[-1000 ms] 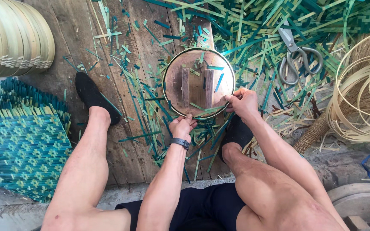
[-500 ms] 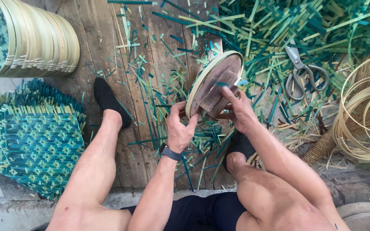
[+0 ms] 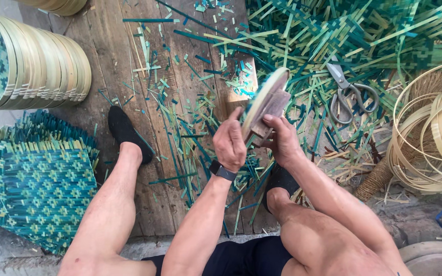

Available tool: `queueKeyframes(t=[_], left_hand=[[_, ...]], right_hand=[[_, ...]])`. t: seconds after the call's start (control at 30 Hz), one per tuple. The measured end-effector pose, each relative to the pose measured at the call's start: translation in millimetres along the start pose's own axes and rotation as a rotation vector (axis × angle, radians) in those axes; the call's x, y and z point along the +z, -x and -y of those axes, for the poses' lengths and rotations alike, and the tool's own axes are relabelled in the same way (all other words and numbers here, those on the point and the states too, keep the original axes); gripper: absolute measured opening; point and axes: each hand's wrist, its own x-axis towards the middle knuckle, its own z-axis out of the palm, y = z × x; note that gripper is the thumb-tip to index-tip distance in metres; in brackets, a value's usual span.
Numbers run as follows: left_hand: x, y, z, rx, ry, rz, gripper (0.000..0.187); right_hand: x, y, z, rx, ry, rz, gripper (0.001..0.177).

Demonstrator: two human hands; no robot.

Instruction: The person trims the edges of a woven basket using shears. They repeatedly place a circular frame on a woven mat, cut the excess material, and stack the finished pieces.

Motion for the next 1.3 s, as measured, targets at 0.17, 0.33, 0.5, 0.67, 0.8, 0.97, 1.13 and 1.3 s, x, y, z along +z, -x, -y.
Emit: queueKeyframes(t=[0.17,0.33,0.5,0.67,0.8,0.97,1.13,1.3], left_hand=[[2.3,6.1,-17.0,0.224,-0.056,0.072,0.057],[5.5,6.1,-7.6,0.249,-0.093,0.066,0.054],[-65.3,-29.1,57.5,-0.289,-0.298,-0.197,0.056],[-163.7,-49.6,87.0,-0.321,-0.371,-0.403,0.054],[-198.9,-56.4,95.2,-0.428,-0.081,-0.430,0.053],[-194.3,-55.6,132.4,-0.556,0.132,-0.406,0.046],[-146.3,-33.7,167.4,-0.576,0.190,-0.196,0.046],[-96.2,-21.0,169.7,-0.656,0.089,0.012,0.045]], right_hand=[[-29.0,-6.2,-19.5,0.027,-0.107,-0.050,0.049],[-40.7,11.2,-17.8,-0.039,-0.297,0.153,0.067],[-66.2,28.7,4.6,0.030,-0.494,0.200,0.097],[-64.7,7.4,-11.0,-0.074,-0.338,0.415,0.099],[-35.0,-34.4,-45.6,0.111,-0.387,0.486,0.078],[-40.0,-49.6,-66.7,0.336,-0.071,0.304,0.087],[-77.3,-26.3,-57.0,0.098,0.619,0.047,0.053],[-62.8,-15.5,2.3,-0.833,1.192,-0.156,0.027]])
